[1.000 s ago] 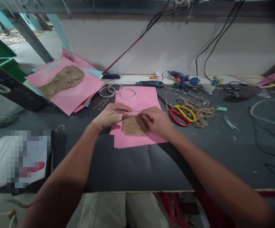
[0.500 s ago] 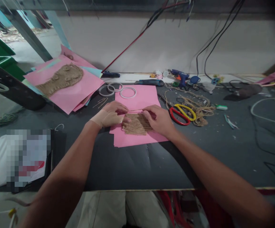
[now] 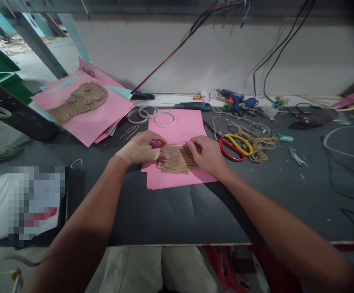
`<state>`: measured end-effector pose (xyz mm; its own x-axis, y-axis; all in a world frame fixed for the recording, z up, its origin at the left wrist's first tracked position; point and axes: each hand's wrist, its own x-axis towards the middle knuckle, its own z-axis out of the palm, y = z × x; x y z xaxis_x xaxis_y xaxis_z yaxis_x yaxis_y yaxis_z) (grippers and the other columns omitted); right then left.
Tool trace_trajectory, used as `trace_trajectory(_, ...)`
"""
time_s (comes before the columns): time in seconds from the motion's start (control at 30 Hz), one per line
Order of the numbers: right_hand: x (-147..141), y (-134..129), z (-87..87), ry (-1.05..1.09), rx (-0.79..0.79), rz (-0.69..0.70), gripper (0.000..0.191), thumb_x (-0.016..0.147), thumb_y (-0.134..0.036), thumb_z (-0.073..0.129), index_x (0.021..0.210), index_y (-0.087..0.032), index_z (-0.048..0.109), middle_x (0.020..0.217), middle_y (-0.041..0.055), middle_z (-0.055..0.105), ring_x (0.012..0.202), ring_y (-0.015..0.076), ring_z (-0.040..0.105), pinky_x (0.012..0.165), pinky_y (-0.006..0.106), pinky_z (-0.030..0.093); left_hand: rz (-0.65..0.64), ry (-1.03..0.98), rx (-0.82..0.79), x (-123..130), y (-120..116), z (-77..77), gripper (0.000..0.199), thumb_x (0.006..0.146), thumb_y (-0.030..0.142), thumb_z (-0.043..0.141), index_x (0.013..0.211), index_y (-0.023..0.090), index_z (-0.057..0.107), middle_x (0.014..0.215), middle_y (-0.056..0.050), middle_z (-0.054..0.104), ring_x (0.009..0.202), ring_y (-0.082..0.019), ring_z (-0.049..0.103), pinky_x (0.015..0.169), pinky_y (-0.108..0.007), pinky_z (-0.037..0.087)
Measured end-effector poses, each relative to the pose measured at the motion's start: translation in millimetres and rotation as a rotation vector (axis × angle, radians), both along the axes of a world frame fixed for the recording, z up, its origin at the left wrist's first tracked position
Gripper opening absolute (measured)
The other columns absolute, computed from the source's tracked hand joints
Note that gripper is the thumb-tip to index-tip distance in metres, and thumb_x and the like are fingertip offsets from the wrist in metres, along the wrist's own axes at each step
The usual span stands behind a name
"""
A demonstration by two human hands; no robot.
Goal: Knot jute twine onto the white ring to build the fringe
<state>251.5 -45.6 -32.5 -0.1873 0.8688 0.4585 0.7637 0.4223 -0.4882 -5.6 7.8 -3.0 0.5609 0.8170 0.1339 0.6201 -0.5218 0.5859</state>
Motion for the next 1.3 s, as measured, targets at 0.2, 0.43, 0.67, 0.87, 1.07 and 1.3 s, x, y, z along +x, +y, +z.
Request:
trace_trajectory(0.2, 0, 0, -1.0, -0.052, 0.007, 0.015, 0.026, 0.1, -0.028, 0.051, 0.084, -0.017, 0.069, 0.084, 0.008, 0.072, 0.081, 0.0222, 0.063, 0.076, 0.035, 0.043, -0.018, 0.051, 0.052, 7, 0, -1.9, 0.055, 0.065, 0.044, 0.088, 0.113, 0.022, 0.075, 0.115, -0.008, 0.073, 0.109, -0.026, 0.065, 0.1, -0.041, 0.05)
trace_trajectory(0.43, 1, 0, -0.4, -0.084, -0.006, -0.007, 0.027, 0.099, -0.028, 0.052, 0.079, -0.018, 0.068, 0.079, 0.0077, 0.071, 0.076, 0.0217, 0.061, 0.073, 0.035, 0.041, -0.065, 0.066, 0.073, 10, -1, -2.4, 0.046, 0.067, 0.046, 0.087, 0.105, 0.021, 0.077, 0.111, -0.008, 0.07, 0.111, -0.026, 0.063, 0.1, -0.04, 0.049)
trace_trajectory(0.67, 1, -1, 0.4, -0.102, -0.013, -0.019, 0.028, 0.099, -0.027, 0.052, 0.079, -0.017, 0.068, 0.081, 0.0084, 0.071, 0.079, 0.0221, 0.061, 0.075, 0.036, 0.042, -0.07, 0.029, 0.052, 9, 0, -5.4, 0.042, 0.068, 0.045, 0.087, 0.102, 0.023, 0.078, 0.111, -0.008, 0.068, 0.111, -0.025, 0.06, 0.103, -0.041, 0.046)
trace_trajectory(0.87, 1, -2, 1.1, -0.098, 0.0, 0.001, 0.025, 0.098, -0.028, 0.053, 0.08, -0.017, 0.068, 0.079, 0.0076, 0.07, 0.076, 0.0216, 0.059, 0.074, 0.036, 0.043, -0.086, 0.044, 0.093, 8, 1, -7.2, 0.04, 0.07, 0.046, 0.085, 0.101, 0.023, 0.078, 0.11, -0.008, 0.068, 0.11, -0.025, 0.061, 0.103, -0.04, 0.047)
trace_trajectory(1.07, 2, -4, 2.7, -0.062, -0.043, -0.028, 0.015, 0.094, -0.029, 0.057, 0.084, -0.02, 0.064, 0.082, 0.0082, 0.07, 0.078, 0.0233, 0.061, 0.074, 0.038, 0.046, -0.09, 0.089, 0.136, 8, -2, -5.3, 0.038, 0.071, 0.049, 0.084, 0.102, 0.027, 0.078, 0.111, -0.006, 0.068, 0.112, -0.024, 0.061, 0.103, -0.038, 0.046)
trace_trajectory(1.3, 2, -4, 1.7, -0.067, -0.017, 0.047, 0.034, 0.094, -0.033, 0.059, 0.124, -0.016, 0.06, 0.121, 0.016, 0.067, 0.111, 0.031, 0.06, 0.096, 0.047, 0.047, -0.108, 0.078, 0.148, 7, -1, -8.1, 0.041, 0.07, 0.052, 0.085, 0.101, 0.026, 0.079, 0.109, -0.006, 0.068, 0.108, -0.023, 0.062, 0.101, -0.036, 0.047)
